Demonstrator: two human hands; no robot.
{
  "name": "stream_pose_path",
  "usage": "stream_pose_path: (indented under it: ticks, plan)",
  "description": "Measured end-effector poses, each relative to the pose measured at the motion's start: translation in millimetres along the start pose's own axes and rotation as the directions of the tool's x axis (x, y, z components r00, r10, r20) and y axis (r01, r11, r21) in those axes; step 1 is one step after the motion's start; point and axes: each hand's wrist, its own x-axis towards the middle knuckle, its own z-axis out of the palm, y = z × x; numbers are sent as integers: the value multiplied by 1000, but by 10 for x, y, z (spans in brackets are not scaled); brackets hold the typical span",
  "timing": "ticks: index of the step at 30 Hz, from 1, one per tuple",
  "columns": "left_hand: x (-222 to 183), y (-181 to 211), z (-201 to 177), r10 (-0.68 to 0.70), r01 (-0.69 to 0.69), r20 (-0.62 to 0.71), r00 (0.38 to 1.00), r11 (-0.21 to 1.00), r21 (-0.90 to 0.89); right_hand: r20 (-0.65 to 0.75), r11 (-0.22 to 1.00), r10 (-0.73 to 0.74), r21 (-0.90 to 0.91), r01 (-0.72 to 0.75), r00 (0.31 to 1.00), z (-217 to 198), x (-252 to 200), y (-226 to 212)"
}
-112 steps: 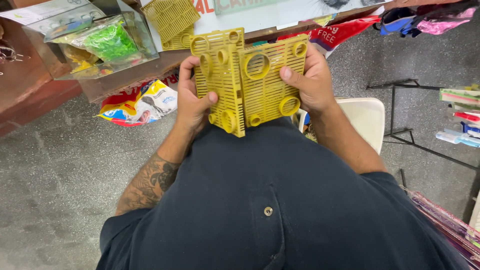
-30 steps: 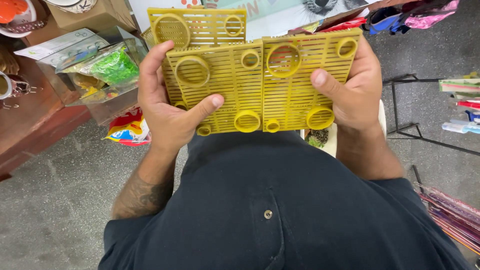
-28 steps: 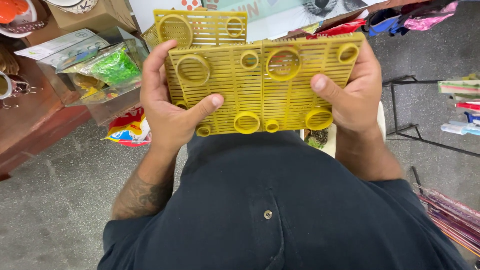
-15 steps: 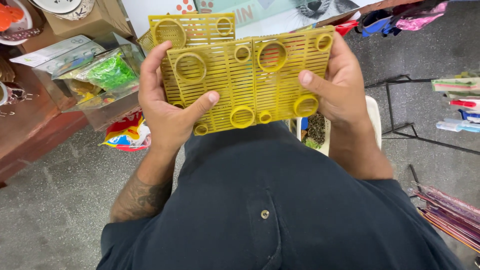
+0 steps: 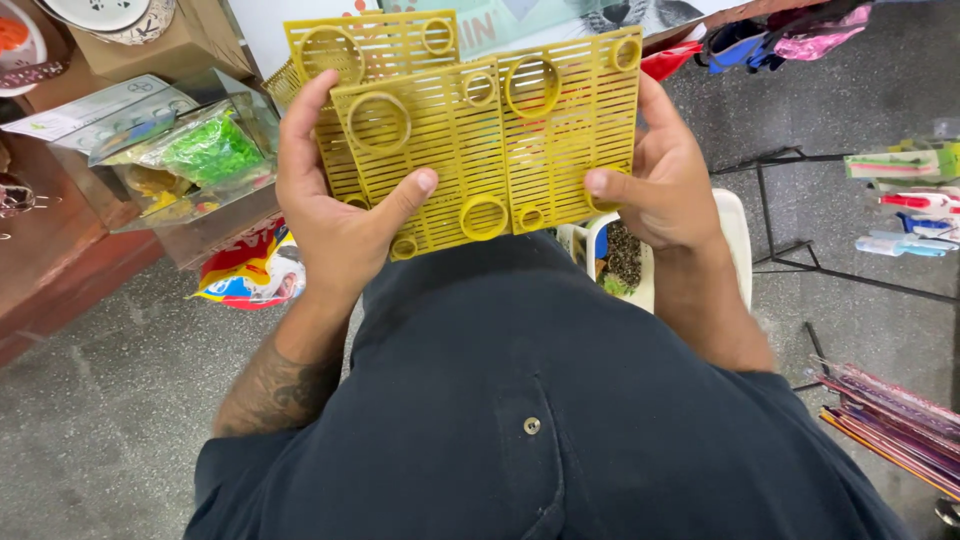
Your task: The person picks up two yellow plastic grid panels, aligns and interlocks them, then places the assembled unit into a glass display case. They repeat the process with another pair of panels, interlocking them and placing the second assembled unit into the same case.
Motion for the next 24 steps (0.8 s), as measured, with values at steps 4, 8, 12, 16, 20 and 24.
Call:
stream_pose_path:
  ticks: [4, 8, 12, 16, 20, 24]
  plan:
    - [12, -4, -12, -6, 7, 13, 1000, 997, -72, 7, 999, -26, 20, 26, 1000, -46, 14, 62]
    - [29, -23, -11, -76, 80, 28, 997, 980, -182, -5, 993, -118, -17, 118, 993, -79, 25, 132]
    - [35, -34, -11, -97, 98, 19, 995, 964, -246, -12, 990, -142, -20, 142, 990, -53, 38, 132]
    - [51, -38, -37, -71, 69, -1, 997, 970, -232, -2, 993, -117, 20, 117, 993, -24, 79, 108]
    - [73, -71, -58, -57, 53, -9, 998, 966, -255, 3, 991, -131, -12, 131, 991, -15, 113, 102]
    - [107, -52, -83, -56, 49, -17, 998, 950, -307, 22, 979, -192, -68, 193, 981, -28, 135, 97]
